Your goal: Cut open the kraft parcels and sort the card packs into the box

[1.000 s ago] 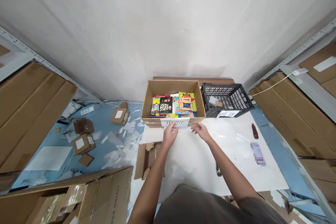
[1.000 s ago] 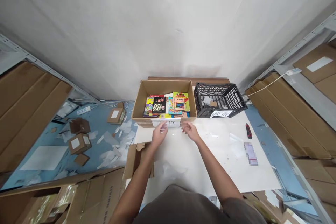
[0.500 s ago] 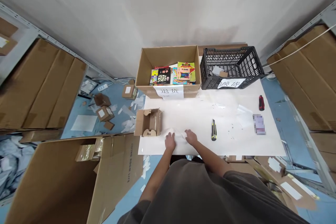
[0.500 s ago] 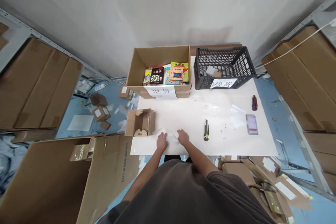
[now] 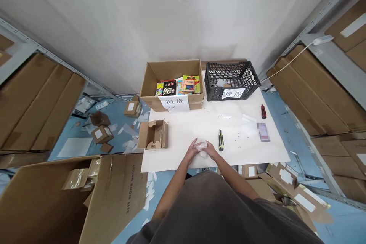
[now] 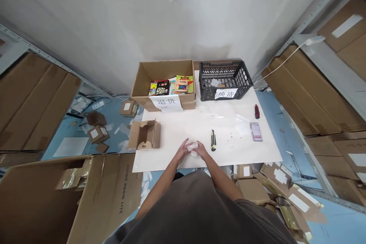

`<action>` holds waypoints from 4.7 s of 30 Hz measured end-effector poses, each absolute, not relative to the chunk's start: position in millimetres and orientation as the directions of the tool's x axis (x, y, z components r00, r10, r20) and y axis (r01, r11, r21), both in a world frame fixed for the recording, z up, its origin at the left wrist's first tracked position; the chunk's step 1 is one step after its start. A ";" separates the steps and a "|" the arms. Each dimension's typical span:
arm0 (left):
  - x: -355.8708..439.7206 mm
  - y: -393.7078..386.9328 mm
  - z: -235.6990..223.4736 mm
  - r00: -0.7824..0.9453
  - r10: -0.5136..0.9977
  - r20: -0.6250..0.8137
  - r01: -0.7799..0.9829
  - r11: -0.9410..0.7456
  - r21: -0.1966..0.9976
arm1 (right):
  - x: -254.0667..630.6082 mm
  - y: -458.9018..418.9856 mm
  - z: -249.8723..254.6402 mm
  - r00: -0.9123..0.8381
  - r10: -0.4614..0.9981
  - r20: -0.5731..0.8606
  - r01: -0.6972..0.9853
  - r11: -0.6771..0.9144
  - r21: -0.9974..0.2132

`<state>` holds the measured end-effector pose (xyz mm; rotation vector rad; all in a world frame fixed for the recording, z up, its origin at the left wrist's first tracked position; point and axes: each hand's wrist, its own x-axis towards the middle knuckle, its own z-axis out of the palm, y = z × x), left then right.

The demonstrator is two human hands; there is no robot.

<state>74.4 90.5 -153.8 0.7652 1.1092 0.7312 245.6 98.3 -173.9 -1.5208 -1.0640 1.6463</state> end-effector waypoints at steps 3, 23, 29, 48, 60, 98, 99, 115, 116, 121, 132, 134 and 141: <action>29.1 93.2 -124.5 0.246 0.888 -0.389 -0.020 0.405 0.914 | 250.3 117.4 -153.3 0.025 0.908 -0.419 0.078 -0.419 -0.904; -239.5 103.8 -122.1 -0.002 0.984 -0.178 0.890 0.083 0.448 | -110.8 207.4 -95.0 -0.388 0.822 -0.417 0.885 0.206 -0.417; -256.1 92.2 -146.9 0.100 0.992 -0.071 0.896 -0.059 0.439 | -63.7 162.6 -112.2 -0.347 0.933 -0.102 0.836 0.258 -0.484; -153.7 87.5 -54.2 0.293 0.878 0.378 0.900 -0.387 0.201 | 85.7 116.3 -64.9 -0.294 0.932 0.212 0.681 0.360 -0.637; 264.4 48.1 -15.3 0.719 0.526 0.455 0.467 -0.850 0.245 | 453.7 -87.7 -19.8 0.388 0.860 0.332 0.760 -0.096 -0.642; 82.7 -15.8 -19.8 0.339 0.926 0.165 0.840 -0.377 0.389 | 378.9 -43.8 -26.3 0.128 0.922 0.366 0.829 0.103 -0.550; 50.6 -20.7 -19.9 0.286 0.944 0.166 0.856 -0.330 0.398 | 344.8 -33.5 -23.9 0.056 0.930 0.364 0.825 0.162 -0.541; -415.3 -294.4 -44.0 -0.762 0.635 0.124 0.616 0.654 0.438 | -240.0 -41.0 -18.9 -0.904 0.348 0.247 0.184 0.840 -0.510; -425.0 -308.9 -49.3 -0.801 0.587 0.116 0.571 0.692 0.441 | -261.8 -46.1 -19.8 -0.919 0.314 0.238 0.158 0.846 -0.508; -451.6 -324.9 -79.4 -0.880 0.474 0.006 0.427 0.787 0.446 | -343.6 -39.8 -37.7 -0.953 0.254 0.167 0.137 0.849 -0.511; -539.6 -248.5 -139.8 -0.897 0.388 -0.212 0.282 0.871 0.403 | -517.5 45.1 -118.4 -0.995 0.099 -0.025 0.097 0.837 -0.538; -566.1 -232.9 -146.6 -0.894 0.372 -0.248 0.264 0.887 0.378 | -554.4 53.3 -130.7 -0.996 0.064 -0.064 0.088 0.843 -0.530; -670.3 -186.1 -207.3 -0.892 0.306 -0.332 0.205 0.930 0.306 | -676.1 49.1 -206.3 -0.976 0.011 -0.216 0.102 0.903 -0.417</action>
